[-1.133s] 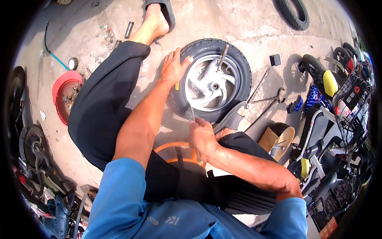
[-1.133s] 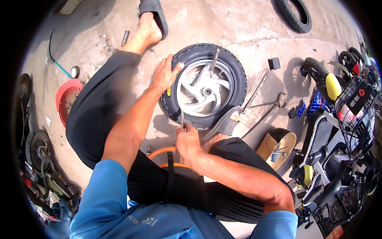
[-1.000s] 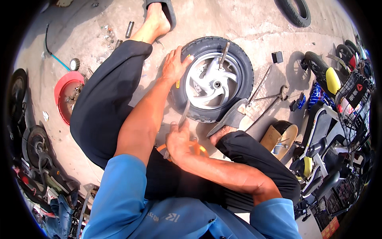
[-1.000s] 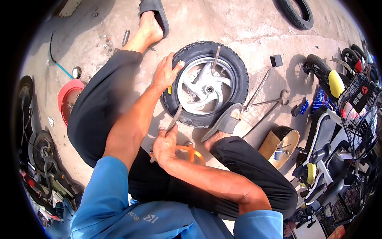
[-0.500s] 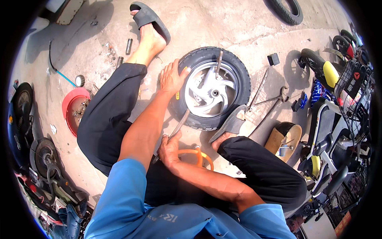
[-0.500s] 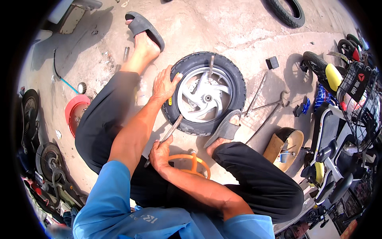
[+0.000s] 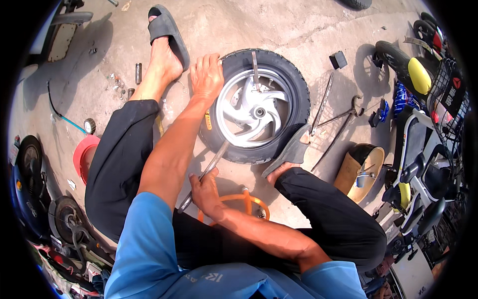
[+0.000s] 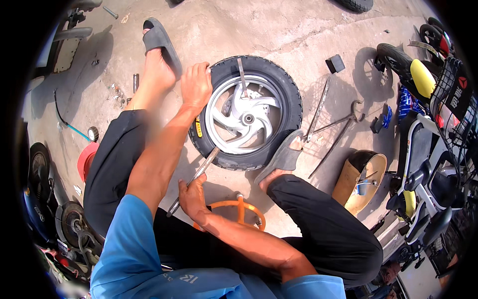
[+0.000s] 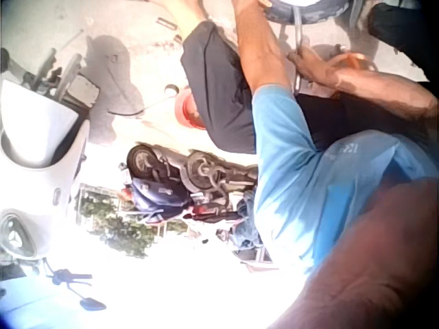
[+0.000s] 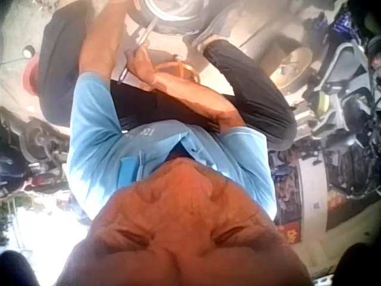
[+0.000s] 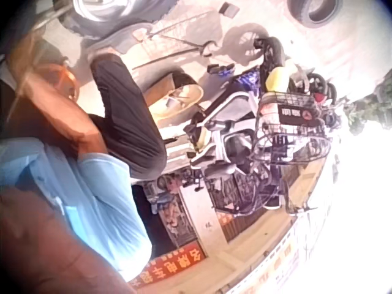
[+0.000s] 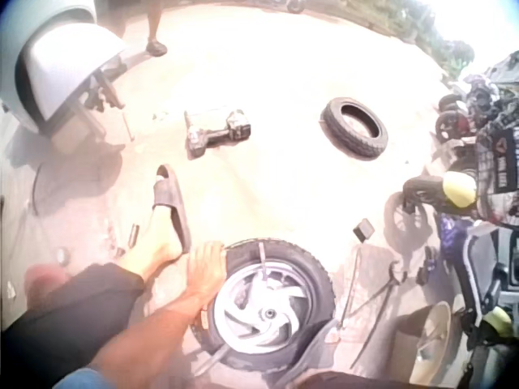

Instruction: The person unpacks a new scooter tire from its plastic wrapping and places it onto a metal rim. Using tire levers, they pry the tire bead over the rim edge to secure it. Finally, they attach an air hose to the valve stem to inflate the tire.

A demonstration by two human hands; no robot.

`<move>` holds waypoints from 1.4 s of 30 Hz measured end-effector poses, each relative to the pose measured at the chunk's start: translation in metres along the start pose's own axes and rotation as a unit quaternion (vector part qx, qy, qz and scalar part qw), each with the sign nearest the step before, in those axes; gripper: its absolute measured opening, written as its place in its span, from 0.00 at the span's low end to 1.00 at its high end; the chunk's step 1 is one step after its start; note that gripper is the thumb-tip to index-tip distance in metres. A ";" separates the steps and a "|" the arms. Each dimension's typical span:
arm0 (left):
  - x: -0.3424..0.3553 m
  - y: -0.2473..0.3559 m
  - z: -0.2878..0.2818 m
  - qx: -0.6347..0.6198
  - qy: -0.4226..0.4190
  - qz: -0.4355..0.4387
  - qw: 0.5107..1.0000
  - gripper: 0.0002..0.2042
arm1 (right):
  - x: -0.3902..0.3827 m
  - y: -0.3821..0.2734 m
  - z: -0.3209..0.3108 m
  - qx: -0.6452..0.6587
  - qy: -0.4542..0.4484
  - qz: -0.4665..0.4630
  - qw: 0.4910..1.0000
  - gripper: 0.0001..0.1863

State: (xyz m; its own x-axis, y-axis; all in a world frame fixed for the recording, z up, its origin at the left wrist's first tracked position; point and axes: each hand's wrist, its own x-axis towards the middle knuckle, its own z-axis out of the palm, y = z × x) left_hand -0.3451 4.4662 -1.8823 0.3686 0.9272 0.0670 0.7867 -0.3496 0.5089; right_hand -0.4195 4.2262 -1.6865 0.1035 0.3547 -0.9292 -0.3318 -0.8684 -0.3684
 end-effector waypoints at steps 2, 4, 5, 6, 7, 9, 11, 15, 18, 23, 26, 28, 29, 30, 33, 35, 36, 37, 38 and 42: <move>0.010 0.027 -0.003 0.009 0.013 0.048 0.999 0.09 | 0.011 0.015 -0.006 -0.053 0.030 -0.029 0.998 0.35; 0.013 0.028 0.001 -0.033 0.022 0.050 0.998 0.09 | 0.017 0.037 -0.006 -0.078 0.081 -0.123 0.986 0.31; 0.012 0.024 0.002 -0.054 0.026 0.045 0.997 0.10 | 0.015 0.041 -0.010 -0.096 0.052 -0.094 0.990 0.32; 0.013 0.018 0.002 -0.056 0.025 0.043 0.997 0.13 | 0.013 0.046 -0.020 -0.114 0.022 -0.065 0.991 0.33; 0.014 0.013 0.001 -0.078 0.027 0.016 0.996 0.14 | 0.007 0.042 -0.031 -0.134 -0.004 -0.030 0.990 0.34; 0.009 0.006 -0.004 -0.128 0.026 -0.040 0.991 0.17 | 0.002 0.055 -0.039 -0.163 0.002 -0.027 0.986 0.32; -0.002 0.010 -0.016 -0.119 0.006 -0.091 0.989 0.25 | 0.006 0.074 -0.052 -0.196 0.015 -0.066 0.978 0.32; -0.054 0.032 -0.052 -0.042 0.009 -0.171 0.984 0.30 | -0.011 0.114 -0.097 -0.317 0.031 -0.116 0.941 0.32; -0.071 0.053 -0.074 -0.055 -0.056 -0.230 0.970 0.29 | 0.005 0.167 -0.121 -0.337 0.023 -0.135 0.932 0.33; -0.075 0.005 -0.047 -0.027 -0.038 -0.257 0.965 0.28 | 0.008 0.135 -0.138 -0.412 -0.038 -0.057 0.908 0.40; -0.076 -0.004 -0.028 -0.024 0.002 -0.259 0.966 0.27 | 0.014 0.101 -0.178 -0.510 -0.036 -0.026 0.859 0.44; -0.076 -0.002 -0.022 -0.018 0.000 -0.256 0.967 0.26 | 0.011 0.091 -0.201 -0.560 -0.042 -0.048 0.826 0.43; -0.078 -0.003 -0.020 -0.014 -0.001 -0.253 0.967 0.26 | 0.004 0.078 -0.202 -0.559 -0.061 -0.047 0.826 0.42; -0.078 -0.007 -0.017 -0.021 0.005 -0.255 0.967 0.26 | -0.002 0.064 -0.202 -0.558 -0.080 -0.046 0.825 0.40; -0.071 0.006 -0.034 -0.036 -0.038 -0.293 0.955 0.26 | -0.009 0.062 -0.208 -0.574 -0.080 -0.115 0.807 0.37; -0.075 0.000 -0.031 -0.031 -0.012 -0.282 0.959 0.26 | -0.002 0.073 -0.216 -0.612 -0.071 -0.170 0.769 0.36; -0.076 -0.001 -0.027 -0.027 0.000 -0.279 0.960 0.25 | 0.004 0.083 -0.221 -0.653 -0.063 -0.202 0.727 0.33; -0.073 -0.002 -0.024 -0.021 0.014 -0.272 0.962 0.25 | 0.011 0.092 -0.222 -0.660 -0.042 -0.223 0.716 0.33; -0.073 -0.002 -0.022 -0.025 0.006 -0.274 0.961 0.26 | 0.015 0.100 -0.221 -0.666 -0.020 -0.242 0.705 0.33; -0.076 -0.006 -0.022 -0.039 0.005 -0.276 0.960 0.27 | -0.005 0.107 -0.204 -0.562 0.012 -0.193 0.804 0.28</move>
State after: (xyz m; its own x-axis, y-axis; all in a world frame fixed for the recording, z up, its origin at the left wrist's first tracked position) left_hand -0.3882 4.4011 -1.8714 -0.0986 0.9699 -0.2228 0.8218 0.2057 0.5314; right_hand -0.2641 4.0606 -1.7271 0.0174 0.6784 -0.7344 0.7854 -0.4638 -0.4098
